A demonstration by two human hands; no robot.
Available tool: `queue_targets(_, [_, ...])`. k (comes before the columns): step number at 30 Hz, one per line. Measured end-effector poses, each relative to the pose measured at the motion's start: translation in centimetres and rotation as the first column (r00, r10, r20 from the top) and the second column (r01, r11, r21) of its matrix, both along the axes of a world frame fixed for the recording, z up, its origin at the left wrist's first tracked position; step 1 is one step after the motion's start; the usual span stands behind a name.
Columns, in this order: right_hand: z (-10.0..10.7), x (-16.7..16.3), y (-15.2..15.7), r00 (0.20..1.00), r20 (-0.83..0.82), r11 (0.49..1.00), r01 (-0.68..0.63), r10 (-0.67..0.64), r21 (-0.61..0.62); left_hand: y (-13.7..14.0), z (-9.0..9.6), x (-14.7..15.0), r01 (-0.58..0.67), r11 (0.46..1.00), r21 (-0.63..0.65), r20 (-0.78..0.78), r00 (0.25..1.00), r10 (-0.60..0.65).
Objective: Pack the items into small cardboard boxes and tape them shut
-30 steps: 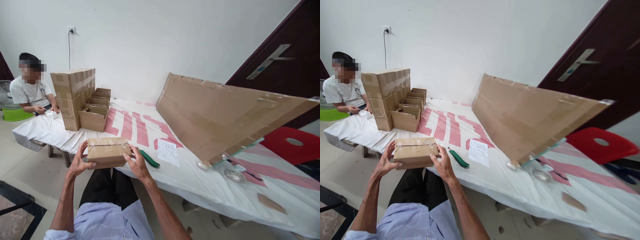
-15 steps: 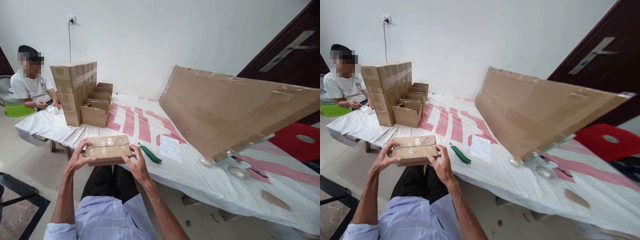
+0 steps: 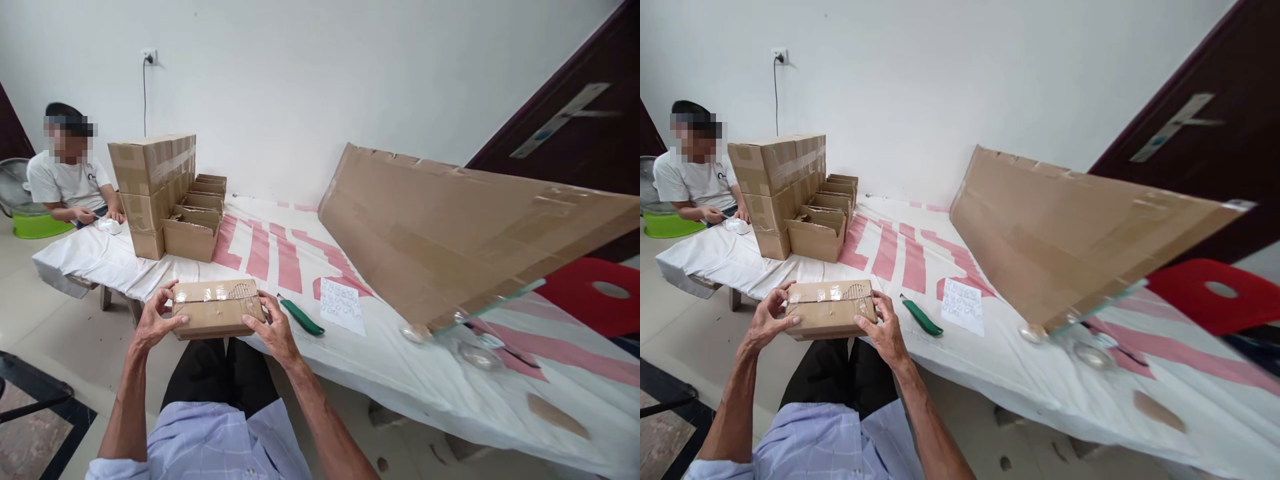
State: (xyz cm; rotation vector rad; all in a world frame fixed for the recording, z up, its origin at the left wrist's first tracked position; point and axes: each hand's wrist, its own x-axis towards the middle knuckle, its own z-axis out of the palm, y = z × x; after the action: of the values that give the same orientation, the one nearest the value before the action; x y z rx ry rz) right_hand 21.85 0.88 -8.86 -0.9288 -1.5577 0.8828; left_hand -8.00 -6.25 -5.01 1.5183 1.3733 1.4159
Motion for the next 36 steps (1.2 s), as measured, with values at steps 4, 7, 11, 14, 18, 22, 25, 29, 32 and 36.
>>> queue_targets(4, [-0.2, -0.1, 0.2, 1.000, -0.017, 1.000, 0.005, -0.005, -0.008, -0.1, 0.0, 0.0, 0.009, 1.000, 0.010, -0.007, 1.000, -0.009])
queue_targets(7, [-0.2, 0.0, 0.2, 1.000, -0.027, 1.000, -0.002, 0.001, -0.028, -0.1, -0.1, -0.1, 0.028, 1.000, 0.008, -0.012, 1.000, -0.028])
queue_targets(11, [-0.4, 0.1, 0.2, 0.999, -0.050, 0.998, -0.018, 0.015, -0.062, 0.1, -0.4, 0.0, 0.076, 0.997, 0.009, -0.041, 0.996, -0.076])
queue_targets(14, [-0.6, 0.2, 0.1, 0.999, -0.051, 0.998, -0.013, 0.010, -0.064, 0.3, -0.7, 0.2, 0.091, 0.995, 0.037, -0.095, 0.992, -0.088])
queue_targets(18, [-0.6, 0.3, -0.2, 1.000, -0.023, 0.999, -0.004, 0.003, -0.049, 0.4, -0.7, 0.4, 0.110, 0.993, 0.046, -0.107, 0.989, -0.105])
queue_targets(22, [-0.2, 0.3, -0.7, 0.999, 0.034, 1.000, 0.017, -0.016, -0.021, 0.4, -0.6, 0.4, 0.113, 0.993, 0.016, -0.081, 0.991, -0.111])
queue_targets(25, [0.4, 0.1, -0.8, 0.991, 0.096, 0.995, 0.083, -0.088, 0.061, 0.4, -0.3, 0.4, 0.107, 0.994, -0.018, -0.041, 0.993, -0.107])
queue_targets(29, [1.5, -0.3, -0.6, 0.963, 0.134, 0.950, 0.196, -0.233, 0.242, 0.5, 0.0, 0.4, 0.105, 0.994, -0.027, -0.031, 0.994, -0.106])
queue_targets(32, [2.2, -0.4, -0.6, 0.952, 0.163, 0.937, 0.208, -0.260, 0.281, 0.9, 0.1, 0.6, 0.109, 0.994, -0.022, -0.048, 0.993, -0.110])
queue_targets(36, [2.8, 0.0, -0.7, 0.949, 0.168, 0.954, 0.233, -0.266, 0.189, 1.9, 0.5, 1.1, 0.127, 0.992, -0.009, -0.079, 0.989, -0.127])
